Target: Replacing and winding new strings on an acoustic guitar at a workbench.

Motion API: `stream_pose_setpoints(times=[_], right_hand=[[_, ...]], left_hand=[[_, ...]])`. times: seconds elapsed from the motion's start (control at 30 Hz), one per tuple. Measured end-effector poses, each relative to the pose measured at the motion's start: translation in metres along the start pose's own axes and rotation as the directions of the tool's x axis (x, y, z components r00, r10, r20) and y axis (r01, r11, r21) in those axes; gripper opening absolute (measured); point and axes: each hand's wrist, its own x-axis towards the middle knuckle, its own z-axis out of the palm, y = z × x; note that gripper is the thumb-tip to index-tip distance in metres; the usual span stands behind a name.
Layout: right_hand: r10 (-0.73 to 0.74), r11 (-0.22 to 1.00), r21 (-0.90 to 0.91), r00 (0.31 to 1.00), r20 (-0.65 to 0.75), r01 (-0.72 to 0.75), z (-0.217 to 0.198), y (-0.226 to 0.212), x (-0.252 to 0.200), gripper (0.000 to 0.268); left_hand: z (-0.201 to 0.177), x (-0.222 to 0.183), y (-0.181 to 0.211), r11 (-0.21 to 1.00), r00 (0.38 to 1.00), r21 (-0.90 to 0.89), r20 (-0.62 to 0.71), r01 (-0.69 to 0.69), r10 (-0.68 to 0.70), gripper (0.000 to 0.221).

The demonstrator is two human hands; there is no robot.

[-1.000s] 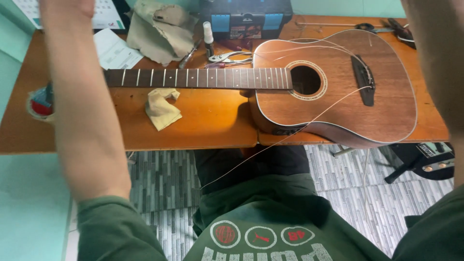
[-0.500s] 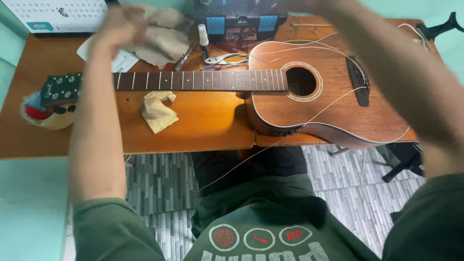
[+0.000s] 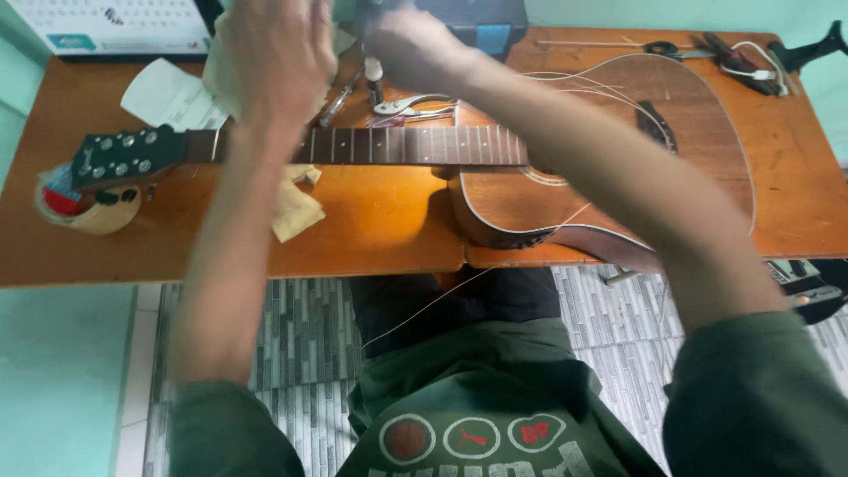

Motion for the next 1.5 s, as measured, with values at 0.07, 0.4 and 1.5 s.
stream_pose_setpoints(times=[0.07, 0.4, 1.5], right_hand=[[0.348, 0.931, 0.081, 0.933, 0.094, -0.356, 0.036, 0.016, 0.025, 0.037], [-0.024, 0.979, -0.196, 0.986, 0.167, 0.057, 0.005, 0.039, 0.011, 0.079], [-0.230, 0.963, 0.163, 0.971, 0.073, 0.216, 0.064, 0.097, -0.186, 0.031]], left_hand=[[0.005, -0.010, 0.036, 0.980, 0.972, 0.184, -0.206, -0.073, 0.111, 0.011], [-0.035, -0.153, 0.216, 0.860, 0.991, -0.499, 0.021, -0.105, 0.133, 0.024], [-0.228, -0.218, -0.114, 0.801, 0.637, -0.212, 0.729, 0.560, -0.252, 0.017]])
